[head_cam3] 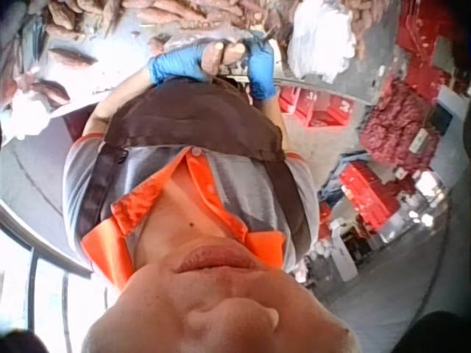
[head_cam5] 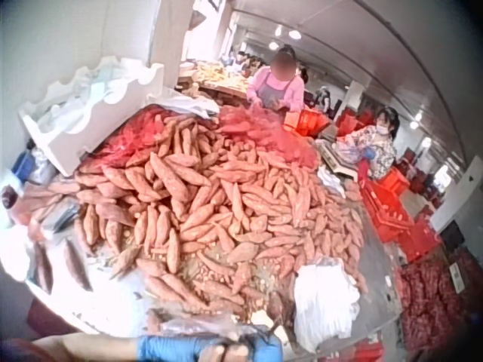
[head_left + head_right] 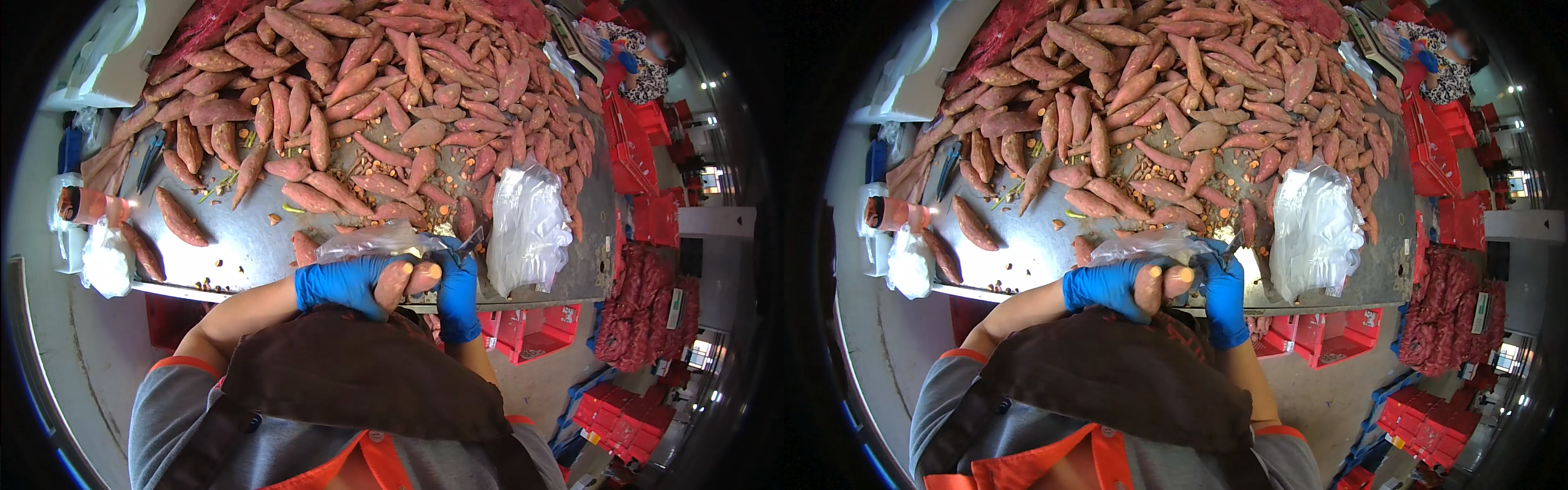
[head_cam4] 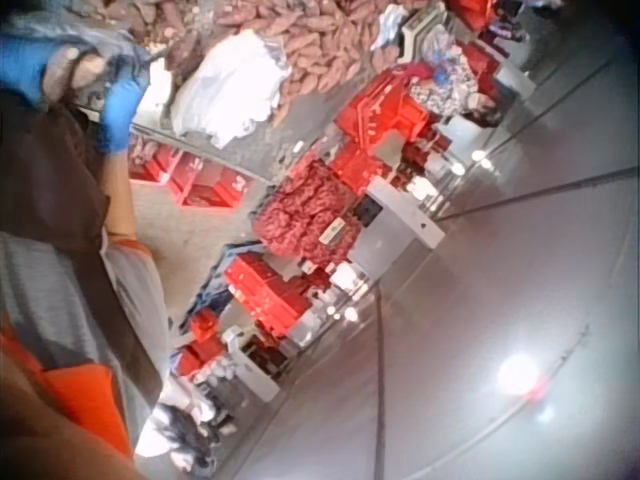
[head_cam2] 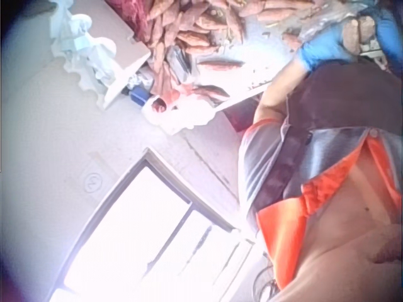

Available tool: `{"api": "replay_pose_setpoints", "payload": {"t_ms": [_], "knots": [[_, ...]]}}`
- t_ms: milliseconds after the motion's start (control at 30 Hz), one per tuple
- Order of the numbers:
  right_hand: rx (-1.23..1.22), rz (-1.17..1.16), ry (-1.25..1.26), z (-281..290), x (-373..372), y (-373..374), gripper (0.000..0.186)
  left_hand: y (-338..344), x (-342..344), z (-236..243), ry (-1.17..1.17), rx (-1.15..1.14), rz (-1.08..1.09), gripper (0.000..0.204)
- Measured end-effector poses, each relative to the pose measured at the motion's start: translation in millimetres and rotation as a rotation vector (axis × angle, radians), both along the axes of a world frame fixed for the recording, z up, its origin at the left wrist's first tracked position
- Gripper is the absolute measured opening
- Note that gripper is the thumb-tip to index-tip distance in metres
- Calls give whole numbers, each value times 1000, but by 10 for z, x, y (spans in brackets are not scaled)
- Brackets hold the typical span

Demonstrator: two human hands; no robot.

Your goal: The person picks sweet potatoes from a large pile on a table, breaks off small sprouts or ends by hand, and places the cleaned potatoes into a plastic bag. The person repeats this process continuously, handling the potatoes one at a time.

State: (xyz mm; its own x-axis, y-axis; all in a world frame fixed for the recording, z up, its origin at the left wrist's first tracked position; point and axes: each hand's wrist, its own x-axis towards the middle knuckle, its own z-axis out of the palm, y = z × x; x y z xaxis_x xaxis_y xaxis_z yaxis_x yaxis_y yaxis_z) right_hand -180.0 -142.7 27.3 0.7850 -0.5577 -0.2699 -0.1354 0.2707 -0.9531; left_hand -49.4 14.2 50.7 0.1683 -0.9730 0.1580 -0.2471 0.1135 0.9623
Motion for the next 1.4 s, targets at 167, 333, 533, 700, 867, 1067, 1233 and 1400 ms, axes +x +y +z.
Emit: {"api": "replay_pose_setpoints", "payload": {"t_ms": [167, 333, 533, 700, 867, 1067, 1233, 1400], "knots": [[-308, -7, 81, -54, -94, -190, 19, -215, 161, -170, -457, 303, 159, 34], [-37, -49, 26, 14, -163, -278, 20, -184, 66, -611, -835, 260, 392, 37], [-47, -25, 98, 107, -170, -303, 17, 481, 269, -382, -1058, 180, 270, 37], [109, -58, -54, 286, -115, -335, 17, 872, 332, -68, -1229, 317, 101, 18], [-60, 183, 67, 441, -185, -451, 18, 1198, 386, 223, -487, 356, -144, 22], [-34, 389, 128, 247, -28, -554, 18, 952, 839, -175, -138, 241, 533, 17], [107, 282, -51, 121, 388, -636, 36, 198, 1035, -927, -955, 383, 339, 33], [37, 302, 132, 170, 586, -326, 28, -56, 1311, -880, -958, 766, -20, 33]]}}
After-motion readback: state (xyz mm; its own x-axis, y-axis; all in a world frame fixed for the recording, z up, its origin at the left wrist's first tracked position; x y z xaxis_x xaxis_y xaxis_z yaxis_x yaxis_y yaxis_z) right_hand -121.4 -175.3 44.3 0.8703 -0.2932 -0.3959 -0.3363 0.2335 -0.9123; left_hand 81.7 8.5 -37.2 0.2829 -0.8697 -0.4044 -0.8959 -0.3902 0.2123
